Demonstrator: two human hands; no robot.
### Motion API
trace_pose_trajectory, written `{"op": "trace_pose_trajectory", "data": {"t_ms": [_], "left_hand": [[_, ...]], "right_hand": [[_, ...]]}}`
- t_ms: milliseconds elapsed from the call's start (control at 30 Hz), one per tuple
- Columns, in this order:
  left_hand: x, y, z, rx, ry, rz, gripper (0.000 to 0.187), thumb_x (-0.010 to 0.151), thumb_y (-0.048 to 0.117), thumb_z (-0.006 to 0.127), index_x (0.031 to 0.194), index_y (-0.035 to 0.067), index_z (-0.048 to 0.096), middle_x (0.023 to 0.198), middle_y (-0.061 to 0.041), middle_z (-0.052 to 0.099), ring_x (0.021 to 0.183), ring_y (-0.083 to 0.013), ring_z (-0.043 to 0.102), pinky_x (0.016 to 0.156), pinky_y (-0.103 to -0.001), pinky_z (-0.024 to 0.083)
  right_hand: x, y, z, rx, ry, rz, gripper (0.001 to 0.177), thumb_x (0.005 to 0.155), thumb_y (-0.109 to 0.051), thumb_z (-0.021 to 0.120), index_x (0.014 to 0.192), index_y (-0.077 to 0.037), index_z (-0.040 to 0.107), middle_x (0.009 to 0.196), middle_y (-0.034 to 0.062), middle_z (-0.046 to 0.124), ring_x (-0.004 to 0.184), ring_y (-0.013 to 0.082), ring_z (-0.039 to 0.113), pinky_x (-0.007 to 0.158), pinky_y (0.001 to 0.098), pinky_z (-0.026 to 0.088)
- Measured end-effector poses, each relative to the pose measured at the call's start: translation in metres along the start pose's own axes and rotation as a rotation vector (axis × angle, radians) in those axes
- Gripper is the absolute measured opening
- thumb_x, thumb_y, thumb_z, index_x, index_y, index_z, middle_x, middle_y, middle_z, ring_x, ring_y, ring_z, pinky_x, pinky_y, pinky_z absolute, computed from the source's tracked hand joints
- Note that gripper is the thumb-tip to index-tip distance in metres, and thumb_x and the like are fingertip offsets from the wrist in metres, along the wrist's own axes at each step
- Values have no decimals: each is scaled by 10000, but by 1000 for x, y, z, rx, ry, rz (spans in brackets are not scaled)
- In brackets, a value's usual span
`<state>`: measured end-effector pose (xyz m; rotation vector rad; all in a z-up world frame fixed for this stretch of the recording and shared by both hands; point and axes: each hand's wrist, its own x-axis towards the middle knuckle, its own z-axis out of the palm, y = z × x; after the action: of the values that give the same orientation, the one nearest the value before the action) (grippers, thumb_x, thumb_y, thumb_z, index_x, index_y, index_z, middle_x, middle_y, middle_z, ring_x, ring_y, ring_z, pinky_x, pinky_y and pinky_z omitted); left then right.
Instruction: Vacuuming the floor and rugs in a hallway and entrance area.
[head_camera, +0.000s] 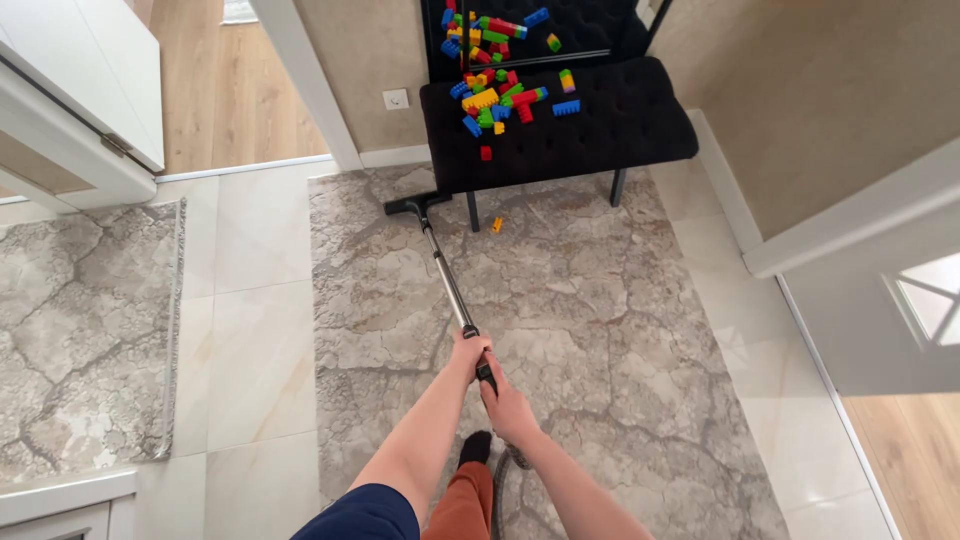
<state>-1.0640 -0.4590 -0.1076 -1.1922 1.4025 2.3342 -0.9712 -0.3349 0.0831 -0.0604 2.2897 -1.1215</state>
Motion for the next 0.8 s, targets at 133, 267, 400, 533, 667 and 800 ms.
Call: {"op": "trace_pose_trajectory", "data": {"t_ms": [133, 267, 400, 533, 667, 800], "left_hand": [[-77, -58, -6, 152, 56, 1, 617, 656, -67, 717, 1184, 97, 445, 799, -109, 584, 621, -252, 603, 508, -407, 489], [-170, -121, -14, 90, -22, -31, 591, 688, -5, 734, 1203, 92, 461, 797, -97, 565, 626, -238, 571, 513, -414, 469], [-251, -171, -20, 6, -339, -218, 450, 767, 122, 767, 1115, -44, 533, 768, -151, 625, 648, -307, 656, 545, -455, 570], [-343, -146, -15, 178, -184, -298, 374, 857, 154, 751, 1112, 194, 481, 861, -74, 647, 824, -263, 680, 730, -497, 582], [-324, -144, -37, 427, -301, -217, 258, 971, 307, 545, 1126, 131, 652, 946, -183, 732, 882, -377, 725, 710, -477, 596], [-238, -167, -66, 1121, -349, 485, 395, 904, 193, 599, 1292, 181, 670, 1211, -211, 753, 1155, -392, 701, 875, -411, 545]], "right_hand": [[-95, 27, -11, 210, -121, 167, 623, 1041, -325, 447, 1615, -408, 217, 720, 156, 620, 561, 296, 617, 586, 440, 540], [-152, 138, -5, 400, -89, -75, 572, 1040, -241, 502, 1598, -302, 394, 881, 133, 680, 714, 238, 655, 661, 370, 568], [-236, 167, 1, 127, 18, -315, 837, 896, -40, 745, 1583, -291, 338, 1202, 153, 674, 1053, 265, 673, 892, 369, 585], [-233, 221, 31, 121, -45, -160, 985, 833, -144, 838, 1594, -264, 224, 1196, 83, 675, 1085, 201, 644, 932, 359, 523], [-247, 201, 31, 538, -90, -246, 894, 835, -172, 842, 1567, -170, 330, 1162, 50, 664, 1056, 160, 645, 945, 348, 546], [-254, 164, 7, 211, -89, -249, 970, 805, -94, 849, 1578, -236, 282, 921, 45, 635, 845, 135, 601, 810, 303, 538]]}}
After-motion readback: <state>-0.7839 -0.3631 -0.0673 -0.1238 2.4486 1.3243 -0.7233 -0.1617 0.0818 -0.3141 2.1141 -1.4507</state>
